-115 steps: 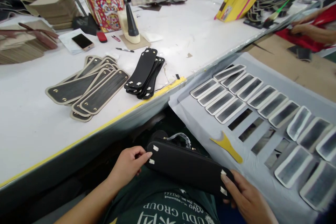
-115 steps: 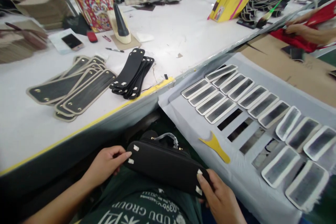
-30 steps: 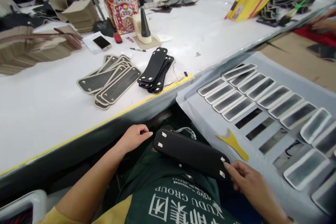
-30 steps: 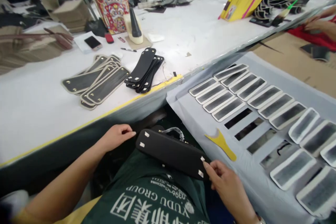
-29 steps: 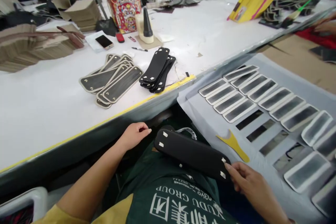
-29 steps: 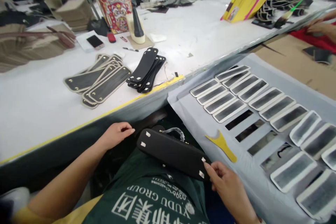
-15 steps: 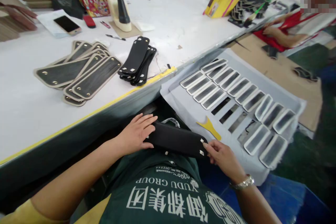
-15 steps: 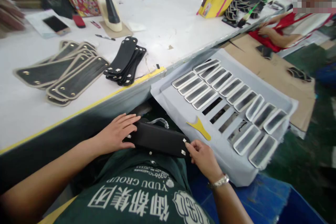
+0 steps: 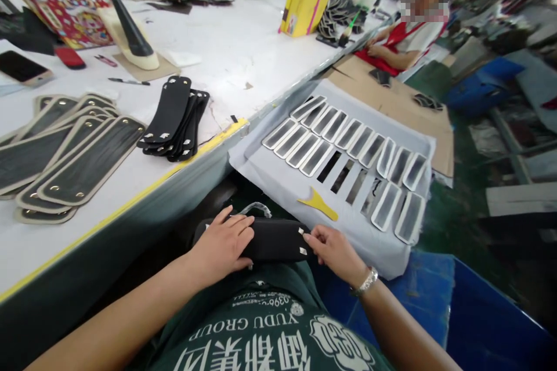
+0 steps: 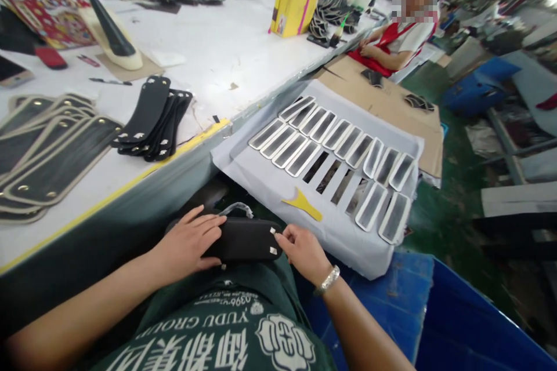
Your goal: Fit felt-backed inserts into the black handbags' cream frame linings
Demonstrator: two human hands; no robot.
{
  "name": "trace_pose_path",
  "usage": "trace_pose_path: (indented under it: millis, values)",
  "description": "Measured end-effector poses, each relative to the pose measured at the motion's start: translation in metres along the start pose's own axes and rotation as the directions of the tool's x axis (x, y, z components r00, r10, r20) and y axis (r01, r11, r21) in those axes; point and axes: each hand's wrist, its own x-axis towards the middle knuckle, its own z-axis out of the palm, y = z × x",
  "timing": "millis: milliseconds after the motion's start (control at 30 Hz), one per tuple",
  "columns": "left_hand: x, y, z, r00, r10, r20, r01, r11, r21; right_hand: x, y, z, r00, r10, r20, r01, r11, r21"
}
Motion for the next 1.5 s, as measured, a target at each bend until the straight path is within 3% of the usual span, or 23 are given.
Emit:
trace_pose_path:
  millis: [467,800,933,1133,1500]
  values:
    - [0.055,0.046,0.019,0.992,0.1,-0.077,-0.102,0.995,-0.019,0.003,0.001,-0.011,1.0,0.009,-0.022,-0.01,0.999,-0.033]
    - [0.073,0.062,0.027,0.984,0.153,-0.087,-0.153,0.988,-0.001,0.006,0.006,-0.013,0.999,-0.021,-0.05,0.02,0.999,-0.026]
    - [0.075,0.066,0.027,0.984,0.152,-0.092,-0.15,0.988,0.031,0.005,0.026,-0.017,0.998,0.058,0.015,-0.059,0.985,0.162]
    - [0.076,0.073,0.024,0.988,0.142,-0.055,-0.138,0.988,0.068,-0.008,0.065,-0.012,0.987,0.158,0.023,-0.15,0.868,0.473]
    - [0.072,0.077,0.024,0.98,0.196,-0.026,-0.189,0.967,0.17,-0.018,0.056,0.016,0.993,0.017,0.119,-0.098,0.685,0.722]
